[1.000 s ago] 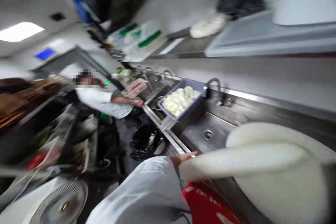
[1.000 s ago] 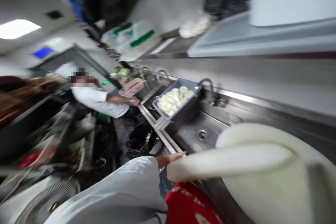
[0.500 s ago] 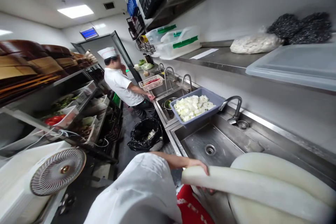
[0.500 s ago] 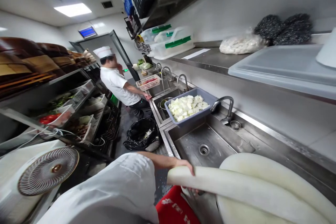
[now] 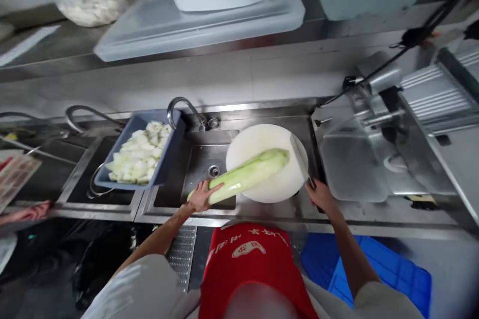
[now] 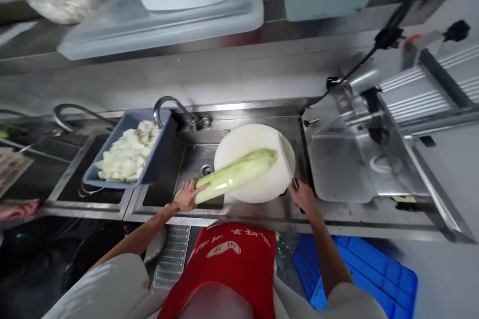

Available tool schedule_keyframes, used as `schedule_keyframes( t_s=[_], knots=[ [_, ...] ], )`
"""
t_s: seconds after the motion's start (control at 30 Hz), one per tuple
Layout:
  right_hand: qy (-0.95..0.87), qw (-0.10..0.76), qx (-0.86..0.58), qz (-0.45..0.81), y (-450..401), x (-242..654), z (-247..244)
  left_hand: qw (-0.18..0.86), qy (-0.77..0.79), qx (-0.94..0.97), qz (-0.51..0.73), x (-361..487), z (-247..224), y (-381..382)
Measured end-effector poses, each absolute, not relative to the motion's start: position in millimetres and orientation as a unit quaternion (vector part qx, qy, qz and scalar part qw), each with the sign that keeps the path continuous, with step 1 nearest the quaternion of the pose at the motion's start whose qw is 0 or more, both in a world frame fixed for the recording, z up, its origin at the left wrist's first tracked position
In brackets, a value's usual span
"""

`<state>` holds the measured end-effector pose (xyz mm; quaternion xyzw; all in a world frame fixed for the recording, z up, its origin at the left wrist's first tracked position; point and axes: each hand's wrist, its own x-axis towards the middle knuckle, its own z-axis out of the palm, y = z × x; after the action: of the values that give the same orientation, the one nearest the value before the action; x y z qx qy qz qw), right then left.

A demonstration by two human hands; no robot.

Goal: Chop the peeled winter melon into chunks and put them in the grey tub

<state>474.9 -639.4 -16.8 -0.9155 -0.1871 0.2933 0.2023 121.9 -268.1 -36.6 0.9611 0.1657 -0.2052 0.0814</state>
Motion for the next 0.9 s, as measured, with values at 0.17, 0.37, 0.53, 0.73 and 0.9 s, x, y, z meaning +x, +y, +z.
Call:
schedule_keyframes(
  t_s=[0.17, 0.37, 0.53, 0.73, 0.9],
  knots=[
    [-0.160, 0.189, -0.899, 0.361, -606.7, 489.9, -20.7, 0.031, 0.138, 0.969, -0.201, 136.9, -44.7, -275.3],
    [-0.244, 0.076, -0.926, 0.278, -576.5, 484.8, -18.4, 0.075, 0.112, 0.984, -0.114, 244.6, -41.3, -332.4],
    [-0.235, 0.022, -0.939, 0.252, -569.3, 455.5, -16.2, 0.104, 0.017, 0.993, -0.051, 348.6, -51.1, -368.5],
    [-0.249, -0.008, -0.928, 0.278, -558.5, 430.6, -20.3, 0.087, -0.027, 0.995, -0.047, 396.9, -61.7, -374.5],
    [-0.235, -0.011, -0.926, 0.297, -560.5, 434.3, -21.9, 0.089, -0.026, 0.995, -0.045, 402.9, -64.4, -373.7]
  ],
)
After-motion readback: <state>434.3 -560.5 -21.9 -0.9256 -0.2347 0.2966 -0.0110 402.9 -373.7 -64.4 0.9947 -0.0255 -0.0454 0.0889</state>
